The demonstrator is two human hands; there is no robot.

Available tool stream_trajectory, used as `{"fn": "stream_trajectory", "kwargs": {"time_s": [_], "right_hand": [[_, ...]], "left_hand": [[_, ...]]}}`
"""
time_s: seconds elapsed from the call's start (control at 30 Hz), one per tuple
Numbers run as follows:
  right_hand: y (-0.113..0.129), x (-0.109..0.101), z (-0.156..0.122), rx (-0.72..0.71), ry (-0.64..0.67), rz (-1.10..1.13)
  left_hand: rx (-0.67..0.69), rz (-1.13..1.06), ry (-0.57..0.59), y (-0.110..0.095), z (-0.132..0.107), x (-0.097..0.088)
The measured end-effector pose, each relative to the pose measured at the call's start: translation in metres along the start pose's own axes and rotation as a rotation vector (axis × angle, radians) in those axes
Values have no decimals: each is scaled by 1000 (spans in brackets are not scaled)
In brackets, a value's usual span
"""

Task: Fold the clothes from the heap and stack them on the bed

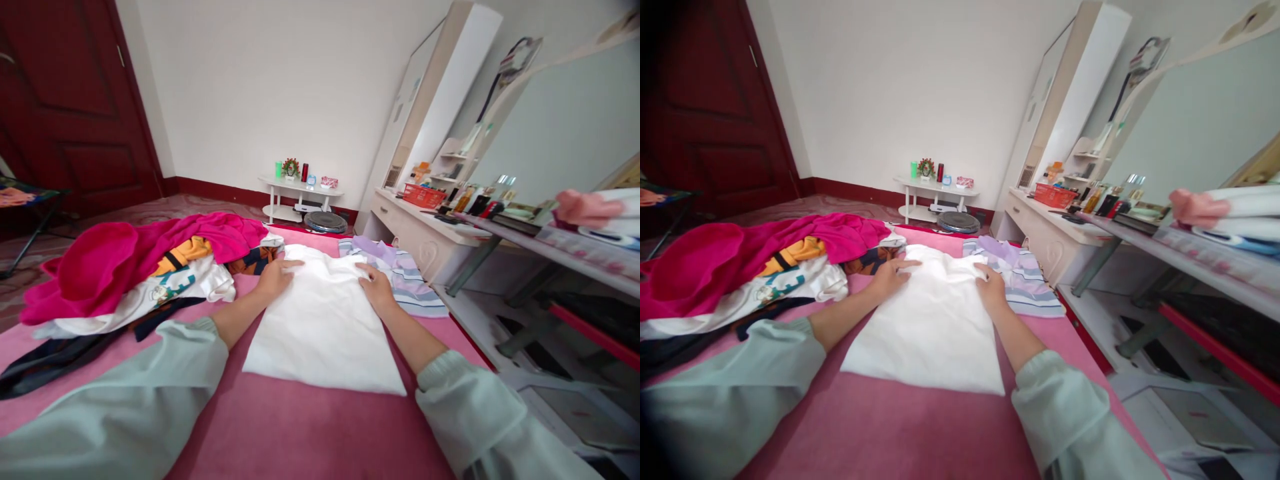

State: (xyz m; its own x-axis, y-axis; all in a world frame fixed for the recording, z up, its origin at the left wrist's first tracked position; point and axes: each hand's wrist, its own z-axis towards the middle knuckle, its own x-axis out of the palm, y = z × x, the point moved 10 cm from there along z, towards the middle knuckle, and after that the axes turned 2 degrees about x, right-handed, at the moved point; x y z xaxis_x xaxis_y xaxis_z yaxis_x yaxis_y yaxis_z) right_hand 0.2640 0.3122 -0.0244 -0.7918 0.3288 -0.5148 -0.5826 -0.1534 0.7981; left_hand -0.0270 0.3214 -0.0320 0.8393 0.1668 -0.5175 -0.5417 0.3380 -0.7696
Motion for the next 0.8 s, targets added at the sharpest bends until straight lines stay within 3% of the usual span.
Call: {"fn": "stream_trajectory", "kwargs": {"time_s": [0.17,0.27,0.43,0.67,0.8], "right_hand": [[32,-11,12,-197,-92,113],[40,-15,13,-240,-167,-17],[19,8,6,-101,-77,-578],[19,26,-8,-122,41,-832],[20,31,-23,-112,112,-890]], "left_hand": [[94,136,-128,-18,15,-19],[124,236,-166,-22,19,-23],[130,419,-45,-9,16,3],[114,589,3,-7,6,12],[130,690,127,-10,-9,21]]}}
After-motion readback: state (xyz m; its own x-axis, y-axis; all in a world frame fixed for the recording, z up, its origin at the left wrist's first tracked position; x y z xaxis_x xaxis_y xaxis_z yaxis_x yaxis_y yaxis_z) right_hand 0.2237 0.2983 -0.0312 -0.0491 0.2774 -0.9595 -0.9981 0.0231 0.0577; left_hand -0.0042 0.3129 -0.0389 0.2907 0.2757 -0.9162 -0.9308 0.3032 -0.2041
